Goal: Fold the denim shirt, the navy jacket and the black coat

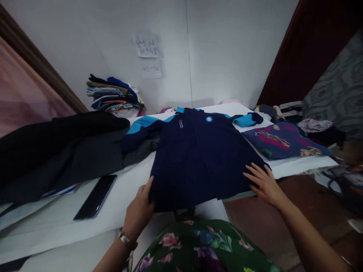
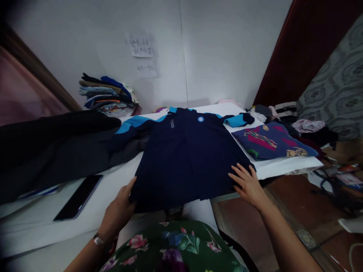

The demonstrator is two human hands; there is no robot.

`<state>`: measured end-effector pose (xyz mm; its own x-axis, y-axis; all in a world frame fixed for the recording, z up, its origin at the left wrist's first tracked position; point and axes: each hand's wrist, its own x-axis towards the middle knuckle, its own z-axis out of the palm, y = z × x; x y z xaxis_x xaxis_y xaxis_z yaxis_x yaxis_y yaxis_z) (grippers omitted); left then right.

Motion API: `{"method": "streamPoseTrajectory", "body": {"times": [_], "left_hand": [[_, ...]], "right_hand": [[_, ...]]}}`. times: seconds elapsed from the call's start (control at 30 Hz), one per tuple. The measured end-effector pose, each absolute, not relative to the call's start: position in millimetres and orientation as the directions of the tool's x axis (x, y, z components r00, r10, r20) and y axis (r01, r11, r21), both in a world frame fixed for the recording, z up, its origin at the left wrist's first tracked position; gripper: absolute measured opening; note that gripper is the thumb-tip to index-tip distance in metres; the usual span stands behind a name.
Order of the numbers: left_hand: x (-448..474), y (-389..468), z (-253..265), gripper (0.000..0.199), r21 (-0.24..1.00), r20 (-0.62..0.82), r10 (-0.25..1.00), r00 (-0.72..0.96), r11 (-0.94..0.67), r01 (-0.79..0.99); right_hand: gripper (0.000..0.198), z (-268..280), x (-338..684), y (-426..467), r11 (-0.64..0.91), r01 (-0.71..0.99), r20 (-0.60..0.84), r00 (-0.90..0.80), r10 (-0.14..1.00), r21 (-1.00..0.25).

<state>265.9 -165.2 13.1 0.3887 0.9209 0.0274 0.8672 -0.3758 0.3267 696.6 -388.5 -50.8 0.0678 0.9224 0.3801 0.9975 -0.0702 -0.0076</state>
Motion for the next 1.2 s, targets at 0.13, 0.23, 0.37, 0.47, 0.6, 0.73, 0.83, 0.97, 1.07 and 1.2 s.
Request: {"method": "streamPoseTrajectory", "body": {"times": [0.13,0.23,0.37,0.47,0.6,0.73,0.83,0.97,1.07,1.2], "left_hand": [[257.3,-161.9,22.9,0.053,0.369,0.138,0.866,0.480,-0.495,0.787],[251.2,-160.2,28.0,0.051,0.252,-0.009,0.869,0.494,-0.476,0.842],[247.5,-160.0,24.8,0.052,0.102,-0.234,0.846,0.478,-0.468,0.878],[251.0,-159.0,23.0,0.058,0.067,-0.129,0.834,0.537,-0.533,0.843],[276.5,-160.3,23.2,0.075,0.101,-0.041,0.640,0.767,-0.761,0.641],[313.5,-164.3,16.9,0.048,0.208,-0.084,0.360,0.929,-0.905,0.370],[327.6,-165.3,11.9,0.020,0.223,-0.116,0.317,0.941,-0.915,0.336],[323.5,-155.7,18.6,0.017,0.398,-0.122,0.275,0.954,-0.866,0.301],[319.5,-129.4,32.7,0.022,0.500,-0.079,0.430,0.899,-0.763,0.409],[335.5,-63.5,46.2,0.030,0.380,0.113,0.761,0.639,-0.627,0.680]], "right_hand": [[0.037,-50.3,716.6,-396.9,0.037,0.996,0.455,0.002,0.891,-0.077],[0.042,-49.2,723.4,-403.1,-0.001,0.986,0.474,0.080,0.877,-0.165],[0.052,-54.8,712.3,-401.0,0.007,0.987,0.399,0.059,0.915,-0.161],[0.057,-56.9,693.9,-392.3,0.077,0.993,0.355,-0.040,0.934,-0.092],[0.059,-49.0,669.4,-373.4,0.186,0.978,0.306,-0.150,0.940,-0.092],[0.048,-37.0,653.6,-354.2,0.255,0.948,0.272,-0.199,0.942,-0.191],[0.046,-33.9,642.9,-348.5,0.234,0.936,0.277,-0.159,0.948,-0.263],[0.067,-35.4,629.1,-353.9,0.186,0.924,0.108,-0.159,0.981,-0.334],[0.073,-29.5,626.5,-354.9,0.124,0.914,-0.005,-0.137,0.991,-0.387],[0.054,-8.0,626.9,-327.7,0.121,0.899,0.050,-0.110,0.993,-0.421]]}}
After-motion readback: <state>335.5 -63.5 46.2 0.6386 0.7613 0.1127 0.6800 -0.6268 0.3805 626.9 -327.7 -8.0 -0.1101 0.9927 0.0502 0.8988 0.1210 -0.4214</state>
